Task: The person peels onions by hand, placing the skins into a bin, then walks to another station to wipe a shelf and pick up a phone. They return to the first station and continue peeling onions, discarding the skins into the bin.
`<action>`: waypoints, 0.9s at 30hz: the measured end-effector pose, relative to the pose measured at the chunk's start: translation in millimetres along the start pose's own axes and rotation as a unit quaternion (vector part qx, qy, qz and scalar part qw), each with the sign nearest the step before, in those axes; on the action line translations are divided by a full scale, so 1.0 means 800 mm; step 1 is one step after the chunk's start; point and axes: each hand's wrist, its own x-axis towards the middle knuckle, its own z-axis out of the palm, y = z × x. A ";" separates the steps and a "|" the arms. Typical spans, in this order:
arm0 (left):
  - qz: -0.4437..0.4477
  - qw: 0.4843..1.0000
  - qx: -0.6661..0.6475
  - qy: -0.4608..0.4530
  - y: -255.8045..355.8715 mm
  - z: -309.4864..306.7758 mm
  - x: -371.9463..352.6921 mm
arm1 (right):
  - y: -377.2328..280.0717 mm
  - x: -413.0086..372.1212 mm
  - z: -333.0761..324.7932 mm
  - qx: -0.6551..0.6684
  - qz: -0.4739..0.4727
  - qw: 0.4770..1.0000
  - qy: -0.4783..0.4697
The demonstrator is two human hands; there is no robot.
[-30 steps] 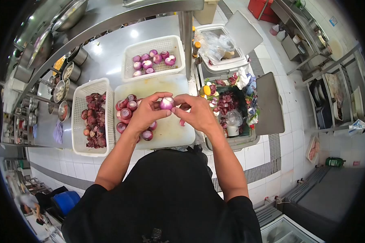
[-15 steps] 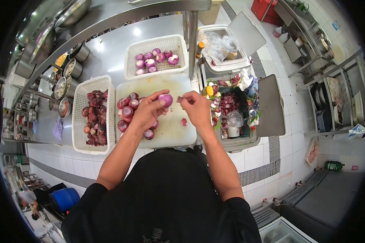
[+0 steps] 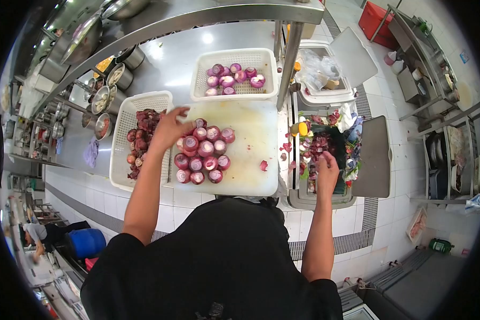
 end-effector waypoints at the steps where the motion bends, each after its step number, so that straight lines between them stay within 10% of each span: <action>1: -0.024 0.995 0.092 0.018 -0.010 0.004 -0.019 | 0.003 -0.005 0.001 0.002 0.007 0.999 -0.041; 12: 0.045 0.972 0.051 0.226 -0.061 0.074 -0.077 | -0.059 -0.094 0.136 -0.055 -0.089 0.949 -0.299; 17: 0.095 0.977 -0.190 0.038 -0.026 0.079 -0.095 | -0.131 -0.129 0.175 -0.118 -0.200 0.886 -0.401; 21: 0.052 0.867 -0.460 -0.187 -0.001 0.085 -0.111 | -0.157 -0.139 0.187 -0.004 -0.160 0.884 -0.439; 27: 0.107 0.807 -0.562 -0.149 0.009 0.093 -0.121 | -0.183 -0.136 0.175 -0.016 -0.314 0.846 -0.431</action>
